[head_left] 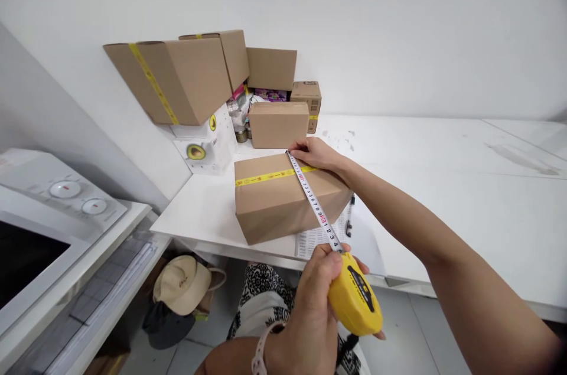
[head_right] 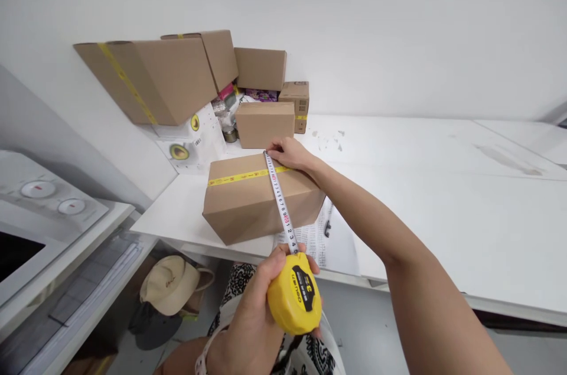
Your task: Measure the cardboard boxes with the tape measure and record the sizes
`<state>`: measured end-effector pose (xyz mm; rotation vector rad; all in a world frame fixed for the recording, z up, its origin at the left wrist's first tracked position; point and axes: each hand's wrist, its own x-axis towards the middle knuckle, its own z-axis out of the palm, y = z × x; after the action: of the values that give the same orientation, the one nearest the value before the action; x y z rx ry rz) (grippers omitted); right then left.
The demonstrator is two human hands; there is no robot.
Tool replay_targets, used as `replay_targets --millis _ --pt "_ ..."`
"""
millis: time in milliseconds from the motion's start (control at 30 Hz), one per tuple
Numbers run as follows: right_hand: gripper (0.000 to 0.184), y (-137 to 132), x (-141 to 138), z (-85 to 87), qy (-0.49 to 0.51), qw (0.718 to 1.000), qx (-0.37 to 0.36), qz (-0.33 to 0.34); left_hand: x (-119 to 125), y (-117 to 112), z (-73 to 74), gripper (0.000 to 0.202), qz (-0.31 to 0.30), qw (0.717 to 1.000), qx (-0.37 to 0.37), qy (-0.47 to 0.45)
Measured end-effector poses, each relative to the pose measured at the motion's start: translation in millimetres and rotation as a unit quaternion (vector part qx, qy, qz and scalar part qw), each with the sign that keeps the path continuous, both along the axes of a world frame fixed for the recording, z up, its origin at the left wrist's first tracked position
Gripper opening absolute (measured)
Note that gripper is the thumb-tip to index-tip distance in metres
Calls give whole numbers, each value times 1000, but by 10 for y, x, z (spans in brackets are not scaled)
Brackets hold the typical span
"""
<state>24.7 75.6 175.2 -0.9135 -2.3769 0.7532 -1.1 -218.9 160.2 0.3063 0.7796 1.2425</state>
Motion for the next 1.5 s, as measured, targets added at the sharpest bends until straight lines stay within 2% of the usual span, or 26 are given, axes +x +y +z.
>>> replay_targets --millis 200,367,467,600,933,1067,1200,1300,1400,1500 --pt "33 36 -40 22 -6 1000 -12 11 127 21 -138 56 3 999 26 -23" --pt "29 74 -151 121 -15 995 -93 12 137 34 -135 63 5 1000 21 -7" --pt "25 99 -203 143 2 988 -154 13 141 36 -138 57 5 999 28 -16" --pt "23 91 -192 125 29 983 -182 4 161 33 -177 54 16 999 33 -11" --pt "16 -42 -52 224 9 989 -148 11 155 42 -183 52 14 999 38 3" --pt "25 -192 95 222 81 985 -150 21 158 33 -187 50 21 999 37 1" --pt "32 -425 257 95 174 973 -154 9 178 37 -202 49 25 999 38 8" --pt "34 -371 208 39 192 971 -140 13 185 58 -211 47 24 998 53 26" --pt "33 -124 118 168 190 970 -145 44 128 74 -240 45 -4 996 70 62" --pt "32 -43 279 447 276 952 -118 53 -38 79 -306 51 -86 984 98 122"
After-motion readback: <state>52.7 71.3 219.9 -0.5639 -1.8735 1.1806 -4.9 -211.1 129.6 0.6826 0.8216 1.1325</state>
